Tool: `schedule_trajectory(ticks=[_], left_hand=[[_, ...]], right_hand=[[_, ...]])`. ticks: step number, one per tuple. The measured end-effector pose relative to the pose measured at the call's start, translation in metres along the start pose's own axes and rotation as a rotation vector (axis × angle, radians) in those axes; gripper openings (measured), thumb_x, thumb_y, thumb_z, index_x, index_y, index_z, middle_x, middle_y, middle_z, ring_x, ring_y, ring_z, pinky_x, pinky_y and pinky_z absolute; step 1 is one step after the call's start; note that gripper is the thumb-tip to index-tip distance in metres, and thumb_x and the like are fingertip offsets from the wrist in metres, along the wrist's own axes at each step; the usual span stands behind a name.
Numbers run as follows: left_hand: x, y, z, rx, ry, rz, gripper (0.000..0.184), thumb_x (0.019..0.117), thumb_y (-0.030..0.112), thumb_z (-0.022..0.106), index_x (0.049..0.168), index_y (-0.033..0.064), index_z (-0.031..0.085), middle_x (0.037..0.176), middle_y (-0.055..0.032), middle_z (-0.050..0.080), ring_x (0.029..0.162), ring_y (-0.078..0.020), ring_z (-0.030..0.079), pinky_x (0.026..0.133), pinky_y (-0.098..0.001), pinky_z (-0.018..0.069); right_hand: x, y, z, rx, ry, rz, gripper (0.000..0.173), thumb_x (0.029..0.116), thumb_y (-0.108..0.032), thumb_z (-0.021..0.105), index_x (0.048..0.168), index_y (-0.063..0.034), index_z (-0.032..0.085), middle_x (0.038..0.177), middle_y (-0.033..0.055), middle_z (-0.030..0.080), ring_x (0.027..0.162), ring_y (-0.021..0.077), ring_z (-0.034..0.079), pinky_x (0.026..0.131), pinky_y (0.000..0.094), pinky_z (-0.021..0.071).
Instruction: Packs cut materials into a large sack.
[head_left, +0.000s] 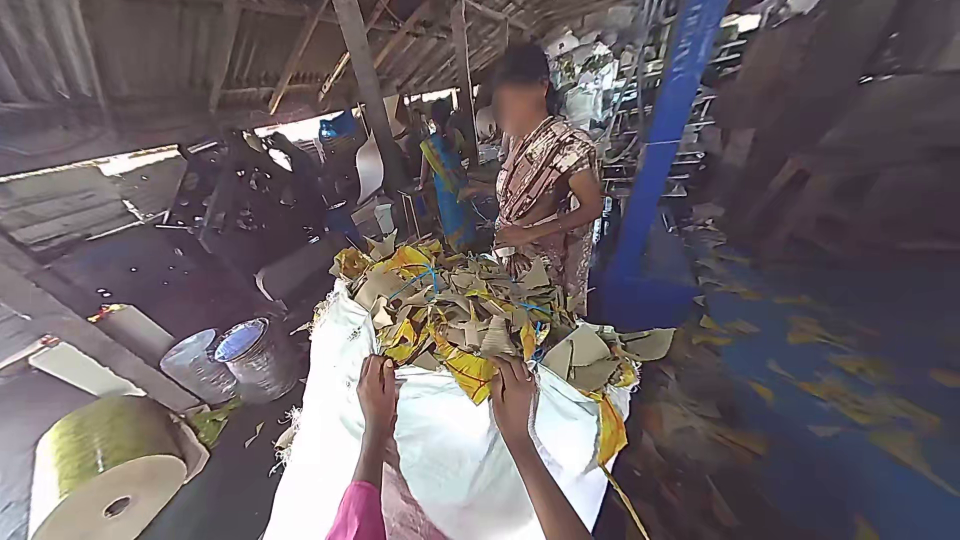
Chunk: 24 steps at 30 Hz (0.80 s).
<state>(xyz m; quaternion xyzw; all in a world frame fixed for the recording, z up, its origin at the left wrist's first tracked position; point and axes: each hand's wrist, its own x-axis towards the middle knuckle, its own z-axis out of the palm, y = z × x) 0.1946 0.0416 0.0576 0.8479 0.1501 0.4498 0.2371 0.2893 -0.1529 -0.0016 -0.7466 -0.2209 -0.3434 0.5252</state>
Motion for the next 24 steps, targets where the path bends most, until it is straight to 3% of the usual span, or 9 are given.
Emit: schedule_trajectory(ticks=[7,24], left_hand=[[0.0013,-0.0005,0.0022,0.010,0.022,0.007,0.044,0.1023,0.018,0.035,0.090,-0.0135,0.064,0.090,-0.0267,0.064,0.087,-0.0370,0.065,0.081,-0.0492,0.0508],[-0.0030,0.0041,-0.0037,0.025,0.019,-0.008,0.046,0.1025,0.020,0.034,0.087,-0.0128,0.063,0.088,-0.0249,0.063,0.087,-0.0341,0.064,0.082,-0.0459,0.0498]], right_hand=[[0.0019,0.0015,0.0020,-0.018,0.011,0.006,0.032,0.0890,-0.008,0.048,0.100,0.0014,0.077,0.108,0.0218,0.073,0.100,0.0449,0.068,0.084,0.0628,0.0480],[-0.0037,0.0009,0.0011,-0.003,0.017,-0.003,0.033,0.0906,-0.010,0.047,0.099,0.0003,0.077,0.108,0.0201,0.073,0.100,0.0419,0.069,0.086,0.0606,0.0481]])
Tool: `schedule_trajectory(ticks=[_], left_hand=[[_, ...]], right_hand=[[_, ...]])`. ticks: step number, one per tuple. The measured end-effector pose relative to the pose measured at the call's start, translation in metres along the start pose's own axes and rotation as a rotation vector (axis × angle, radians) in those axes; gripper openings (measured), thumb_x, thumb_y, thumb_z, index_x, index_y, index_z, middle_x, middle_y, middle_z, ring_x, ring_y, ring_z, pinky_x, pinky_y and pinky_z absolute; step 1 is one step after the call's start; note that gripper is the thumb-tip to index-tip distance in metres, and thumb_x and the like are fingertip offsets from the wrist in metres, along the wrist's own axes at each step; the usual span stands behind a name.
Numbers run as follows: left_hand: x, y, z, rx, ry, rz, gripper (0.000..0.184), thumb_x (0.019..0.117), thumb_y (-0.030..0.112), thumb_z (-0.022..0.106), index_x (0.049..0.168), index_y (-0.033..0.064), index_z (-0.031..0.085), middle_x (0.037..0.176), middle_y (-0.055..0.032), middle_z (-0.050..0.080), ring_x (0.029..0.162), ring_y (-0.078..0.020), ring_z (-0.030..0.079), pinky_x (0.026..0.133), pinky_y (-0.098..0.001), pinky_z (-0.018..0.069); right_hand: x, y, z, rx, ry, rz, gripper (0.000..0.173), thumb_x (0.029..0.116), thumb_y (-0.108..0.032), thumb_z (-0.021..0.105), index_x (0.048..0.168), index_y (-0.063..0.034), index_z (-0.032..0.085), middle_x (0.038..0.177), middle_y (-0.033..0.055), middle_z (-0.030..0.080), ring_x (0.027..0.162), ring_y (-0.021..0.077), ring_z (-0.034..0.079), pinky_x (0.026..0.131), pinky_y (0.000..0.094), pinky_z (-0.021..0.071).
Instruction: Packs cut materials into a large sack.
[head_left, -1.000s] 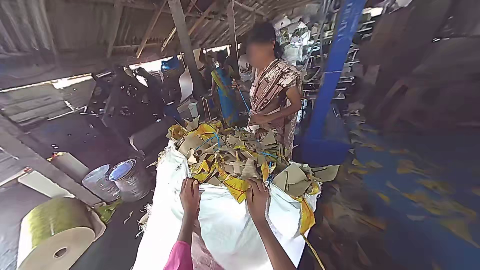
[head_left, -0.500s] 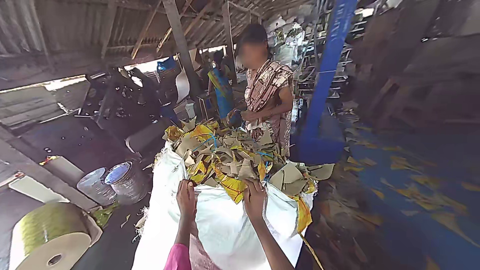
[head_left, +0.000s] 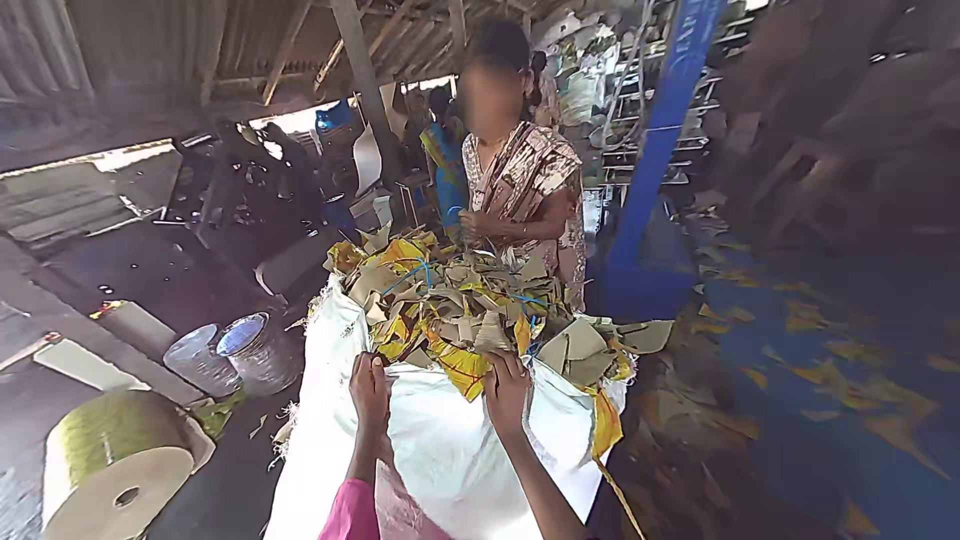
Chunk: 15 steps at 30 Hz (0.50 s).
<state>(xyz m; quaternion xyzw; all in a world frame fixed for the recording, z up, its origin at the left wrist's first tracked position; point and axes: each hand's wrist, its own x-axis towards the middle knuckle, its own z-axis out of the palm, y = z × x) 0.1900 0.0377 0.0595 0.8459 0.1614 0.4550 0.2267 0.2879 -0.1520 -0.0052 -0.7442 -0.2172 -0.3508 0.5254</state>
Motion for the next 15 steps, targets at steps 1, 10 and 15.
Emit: schedule_trajectory(ticks=[1,10,15], left_hand=[[-0.001,0.001,-0.001,0.003,0.005,0.002,0.046,0.1021,0.020,0.034,0.087,-0.0129,0.063,0.088,-0.0249,0.063,0.087,-0.0342,0.064,0.082,-0.0458,0.0498],[-0.033,-0.013,-0.047,-0.117,0.023,-0.022,0.043,0.1021,0.023,0.036,0.084,-0.0077,0.060,0.082,-0.0106,0.057,0.078,-0.0073,0.057,0.076,-0.0194,0.0470],[-0.035,0.003,-0.046,-0.178,-0.035,-0.072,0.038,0.1010,0.019,0.039,0.086,-0.0074,0.061,0.083,-0.0096,0.057,0.082,-0.0093,0.057,0.080,-0.0225,0.0471]], right_hand=[[-0.001,-0.001,-0.001,-0.004,-0.003,0.002,0.033,0.0907,-0.011,0.047,0.100,0.0001,0.077,0.108,0.0199,0.074,0.100,0.0420,0.069,0.086,0.0609,0.0481],[-0.031,-0.044,-0.020,0.000,-0.010,-0.014,0.033,0.0908,-0.014,0.047,0.098,-0.0028,0.078,0.106,0.0179,0.074,0.097,0.0380,0.069,0.087,0.0554,0.0461],[-0.033,-0.035,-0.031,0.017,-0.031,-0.014,0.036,0.0931,-0.017,0.045,0.099,-0.0012,0.077,0.107,0.0207,0.073,0.098,0.0406,0.067,0.086,0.0567,0.0457]])
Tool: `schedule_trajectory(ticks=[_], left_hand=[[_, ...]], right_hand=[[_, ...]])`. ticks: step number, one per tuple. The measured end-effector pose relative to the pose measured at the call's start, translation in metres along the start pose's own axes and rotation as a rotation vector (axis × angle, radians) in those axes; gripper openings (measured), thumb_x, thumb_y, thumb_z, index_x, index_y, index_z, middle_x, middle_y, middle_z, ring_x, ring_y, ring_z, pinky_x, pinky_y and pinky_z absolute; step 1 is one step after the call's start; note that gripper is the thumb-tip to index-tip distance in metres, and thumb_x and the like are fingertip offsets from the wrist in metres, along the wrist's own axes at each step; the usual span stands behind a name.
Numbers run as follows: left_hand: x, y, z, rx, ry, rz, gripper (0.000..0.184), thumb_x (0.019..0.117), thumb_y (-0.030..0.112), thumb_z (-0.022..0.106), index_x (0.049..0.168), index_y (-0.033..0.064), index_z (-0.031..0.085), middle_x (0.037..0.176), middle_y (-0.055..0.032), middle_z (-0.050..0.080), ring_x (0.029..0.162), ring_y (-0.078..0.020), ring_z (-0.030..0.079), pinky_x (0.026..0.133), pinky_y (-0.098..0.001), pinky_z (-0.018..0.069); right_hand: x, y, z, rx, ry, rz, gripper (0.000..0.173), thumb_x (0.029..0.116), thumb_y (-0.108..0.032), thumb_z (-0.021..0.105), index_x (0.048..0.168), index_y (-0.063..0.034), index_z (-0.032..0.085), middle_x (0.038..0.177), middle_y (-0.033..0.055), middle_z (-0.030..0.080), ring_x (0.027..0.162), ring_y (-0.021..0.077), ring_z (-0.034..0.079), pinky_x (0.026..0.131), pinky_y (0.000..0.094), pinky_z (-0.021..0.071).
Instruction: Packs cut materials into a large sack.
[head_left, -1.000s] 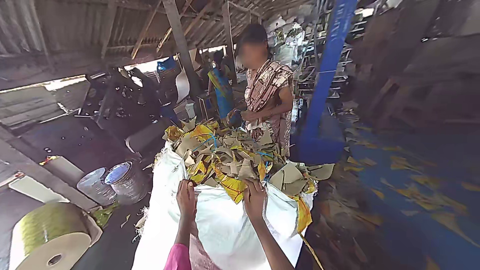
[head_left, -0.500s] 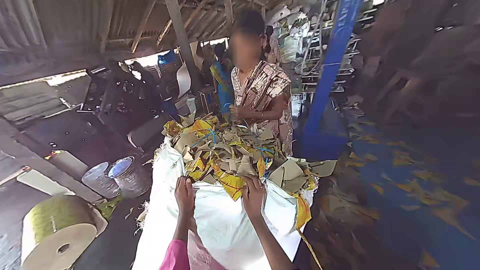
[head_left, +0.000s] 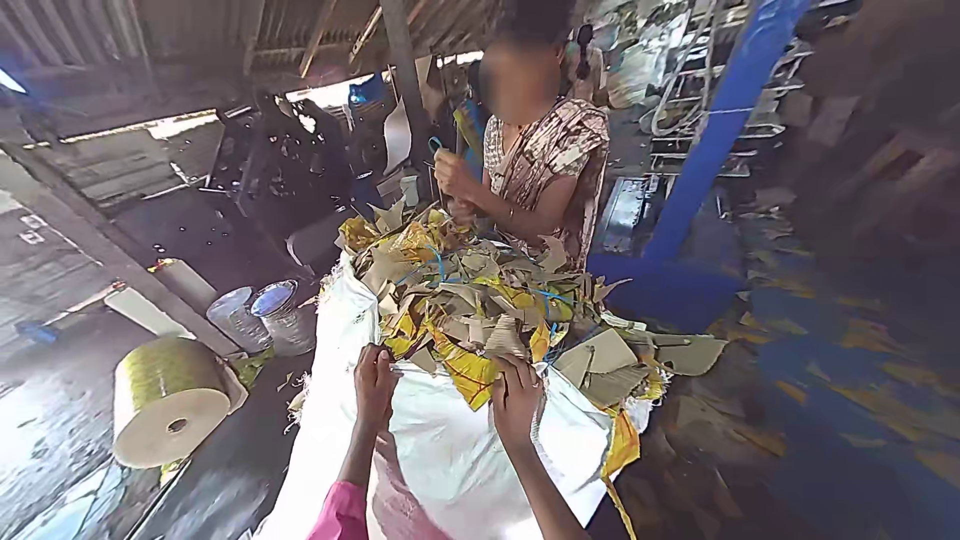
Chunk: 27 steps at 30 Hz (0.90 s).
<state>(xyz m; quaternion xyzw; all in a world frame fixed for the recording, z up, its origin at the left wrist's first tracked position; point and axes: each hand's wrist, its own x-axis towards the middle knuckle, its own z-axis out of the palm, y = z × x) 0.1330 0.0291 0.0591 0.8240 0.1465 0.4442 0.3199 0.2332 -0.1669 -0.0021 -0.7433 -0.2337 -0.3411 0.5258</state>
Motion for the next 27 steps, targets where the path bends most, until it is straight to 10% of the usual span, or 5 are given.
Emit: schedule_trajectory(ticks=[12,19,27], left_hand=[[0.011,0.008,0.013,0.107,-0.020,-0.053,0.035,0.1008,0.017,0.044,0.093,-0.0099,0.066,0.091,-0.0203,0.064,0.089,-0.0299,0.063,0.084,-0.0476,0.0494],[-0.024,0.009,-0.018,0.094,0.047,0.002,0.043,0.1014,0.024,0.040,0.080,-0.0062,0.061,0.077,-0.0092,0.057,0.074,-0.0099,0.058,0.073,-0.0231,0.0487],[0.001,0.016,0.023,0.082,0.006,0.010,0.038,0.1006,0.013,0.041,0.088,-0.0121,0.066,0.087,-0.0212,0.065,0.085,-0.0269,0.064,0.082,-0.0417,0.0507]], right_hand=[[0.007,0.009,0.000,0.007,-0.034,-0.011,0.037,0.0923,-0.016,0.045,0.102,0.0000,0.077,0.109,0.0223,0.072,0.098,0.0442,0.067,0.085,0.0612,0.0448],[-0.022,-0.020,-0.020,-0.020,-0.028,-0.021,0.039,0.0949,-0.021,0.043,0.098,-0.0020,0.077,0.105,0.0193,0.074,0.094,0.0387,0.068,0.086,0.0546,0.0449],[0.001,0.021,-0.019,0.025,-0.106,-0.017,0.044,0.0999,-0.023,0.041,0.107,0.0020,0.076,0.113,0.0242,0.071,0.103,0.0463,0.067,0.090,0.0628,0.0457]])
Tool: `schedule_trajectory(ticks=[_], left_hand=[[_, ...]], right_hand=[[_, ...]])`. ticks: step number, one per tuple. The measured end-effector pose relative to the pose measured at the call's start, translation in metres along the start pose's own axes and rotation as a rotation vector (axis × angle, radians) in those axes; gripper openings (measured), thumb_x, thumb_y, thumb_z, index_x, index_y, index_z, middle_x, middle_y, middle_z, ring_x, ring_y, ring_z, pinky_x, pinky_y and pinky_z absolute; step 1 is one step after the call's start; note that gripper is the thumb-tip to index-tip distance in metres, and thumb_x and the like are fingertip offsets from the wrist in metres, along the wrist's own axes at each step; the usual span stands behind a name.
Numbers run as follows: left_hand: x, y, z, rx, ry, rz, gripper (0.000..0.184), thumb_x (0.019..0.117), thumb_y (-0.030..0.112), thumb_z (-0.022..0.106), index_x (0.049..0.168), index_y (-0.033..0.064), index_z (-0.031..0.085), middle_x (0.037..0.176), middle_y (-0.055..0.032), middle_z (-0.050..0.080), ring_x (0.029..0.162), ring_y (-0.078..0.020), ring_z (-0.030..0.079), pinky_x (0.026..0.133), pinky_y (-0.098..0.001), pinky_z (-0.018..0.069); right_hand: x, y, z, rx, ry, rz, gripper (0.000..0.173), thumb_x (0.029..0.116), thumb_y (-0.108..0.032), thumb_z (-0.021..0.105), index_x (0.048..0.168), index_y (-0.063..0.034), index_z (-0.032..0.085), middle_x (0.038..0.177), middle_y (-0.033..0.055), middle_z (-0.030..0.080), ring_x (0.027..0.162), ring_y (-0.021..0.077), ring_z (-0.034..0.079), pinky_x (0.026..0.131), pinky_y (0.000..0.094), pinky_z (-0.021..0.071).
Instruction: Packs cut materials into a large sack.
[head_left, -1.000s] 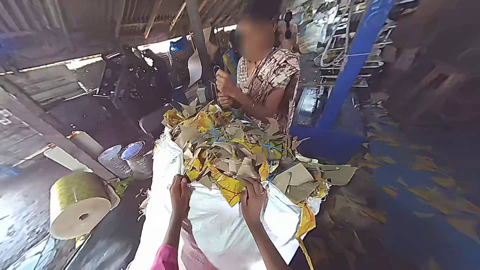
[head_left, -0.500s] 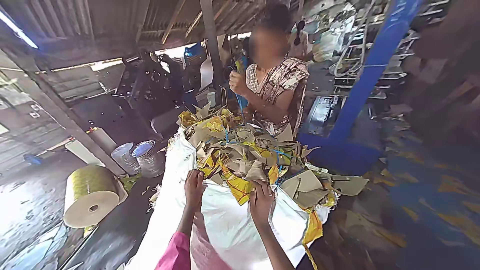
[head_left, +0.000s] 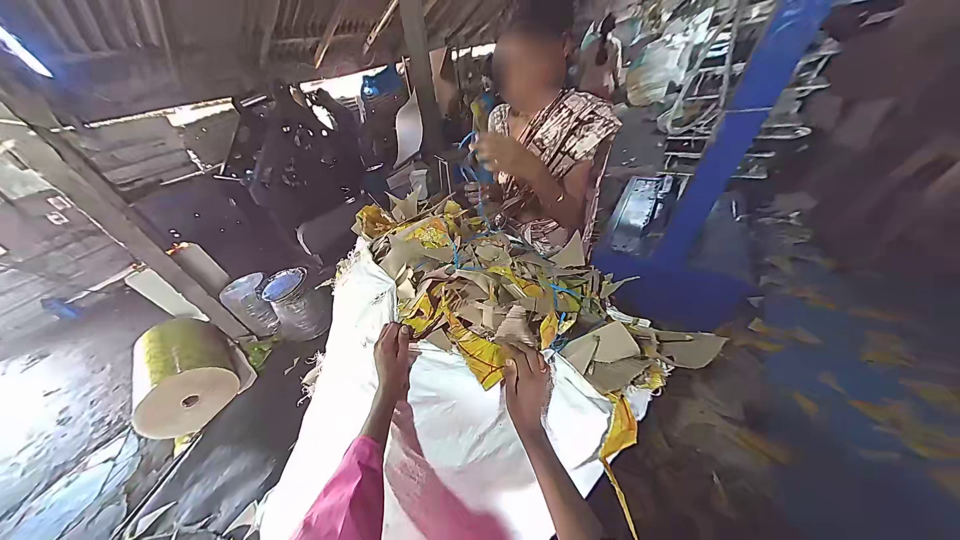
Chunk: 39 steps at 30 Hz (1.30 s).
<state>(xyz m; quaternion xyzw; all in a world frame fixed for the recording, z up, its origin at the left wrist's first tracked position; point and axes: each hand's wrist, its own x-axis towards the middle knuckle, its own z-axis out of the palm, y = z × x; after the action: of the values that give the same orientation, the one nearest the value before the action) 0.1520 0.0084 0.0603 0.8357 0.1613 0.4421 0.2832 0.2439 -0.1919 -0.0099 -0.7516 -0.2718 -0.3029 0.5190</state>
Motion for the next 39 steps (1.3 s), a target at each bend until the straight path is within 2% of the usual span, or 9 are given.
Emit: schedule_trajectory(ticks=[3,6,8,14,19,27,34,39], left_hand=[[0.011,-0.003,0.007,-0.002,-0.033,-0.023,0.039,0.1013,0.015,0.041,0.092,-0.0122,0.067,0.090,-0.0228,0.066,0.088,-0.0298,0.065,0.084,-0.0459,0.0503],[0.017,-0.004,0.009,-0.008,-0.046,-0.050,0.037,0.1016,0.013,0.042,0.093,-0.0124,0.067,0.093,-0.0235,0.066,0.090,-0.0315,0.065,0.085,-0.0479,0.0502],[0.017,-0.005,0.008,-0.004,-0.050,-0.070,0.037,0.1016,0.013,0.042,0.094,-0.0128,0.067,0.095,-0.0241,0.066,0.091,-0.0329,0.065,0.085,-0.0498,0.0499],[0.014,-0.007,0.009,0.000,-0.019,-0.025,0.037,0.1011,0.013,0.041,0.092,-0.0137,0.066,0.092,-0.0240,0.066,0.089,-0.0300,0.065,0.084,-0.0453,0.0506],[0.018,-0.008,0.011,0.010,-0.005,-0.007,0.038,0.1014,0.012,0.040,0.088,-0.0131,0.065,0.087,-0.0226,0.064,0.085,-0.0290,0.064,0.080,-0.0447,0.0498],[0.016,-0.012,0.011,-0.004,-0.006,-0.007,0.038,0.1014,0.014,0.039,0.087,-0.0109,0.065,0.086,-0.0194,0.063,0.084,-0.0255,0.063,0.079,-0.0414,0.0496],[0.017,-0.011,0.013,0.001,-0.001,-0.020,0.039,0.1016,0.014,0.039,0.088,-0.0118,0.064,0.086,-0.0195,0.063,0.085,-0.0260,0.062,0.080,-0.0421,0.0488],[0.016,-0.011,0.013,0.011,-0.012,-0.026,0.039,0.1015,0.014,0.039,0.090,-0.0133,0.064,0.088,-0.0224,0.063,0.086,-0.0298,0.063,0.081,-0.0458,0.0488]], right_hand=[[0.009,0.009,0.008,-0.006,0.011,-0.001,0.042,0.1003,-0.022,0.041,0.107,-0.0002,0.077,0.114,0.0226,0.072,0.103,0.0448,0.067,0.090,0.0615,0.0470],[0.014,0.008,0.011,-0.027,0.014,0.013,0.040,0.0980,-0.020,0.044,0.106,0.0008,0.077,0.114,0.0239,0.072,0.102,0.0471,0.067,0.088,0.0640,0.0462],[0.014,0.007,0.013,-0.040,0.013,0.016,0.042,0.0985,-0.023,0.043,0.106,0.0004,0.077,0.114,0.0237,0.072,0.101,0.0474,0.068,0.087,0.0645,0.0464],[0.010,0.012,0.019,-0.066,0.061,-0.003,0.047,0.1011,-0.028,0.038,0.105,-0.0013,0.077,0.112,0.0223,0.073,0.101,0.0440,0.068,0.089,0.0599,0.0476],[0.015,0.008,0.019,-0.043,0.029,0.025,0.041,0.0983,-0.018,0.042,0.106,0.0021,0.076,0.114,0.0248,0.071,0.103,0.0480,0.067,0.088,0.0643,0.0457],[0.013,0.010,0.020,-0.055,0.052,0.006,0.043,0.0991,-0.021,0.040,0.104,0.0007,0.077,0.112,0.0238,0.072,0.101,0.0464,0.067,0.087,0.0622,0.0462],[0.014,0.011,0.020,-0.040,0.059,0.013,0.040,0.0978,-0.019,0.043,0.105,-0.0001,0.077,0.113,0.0232,0.072,0.101,0.0469,0.067,0.087,0.0635,0.0465],[0.013,0.010,0.018,-0.032,0.050,0.024,0.039,0.0970,-0.018,0.044,0.104,0.0009,0.077,0.113,0.0235,0.072,0.101,0.0471,0.067,0.087,0.0637,0.0464]])
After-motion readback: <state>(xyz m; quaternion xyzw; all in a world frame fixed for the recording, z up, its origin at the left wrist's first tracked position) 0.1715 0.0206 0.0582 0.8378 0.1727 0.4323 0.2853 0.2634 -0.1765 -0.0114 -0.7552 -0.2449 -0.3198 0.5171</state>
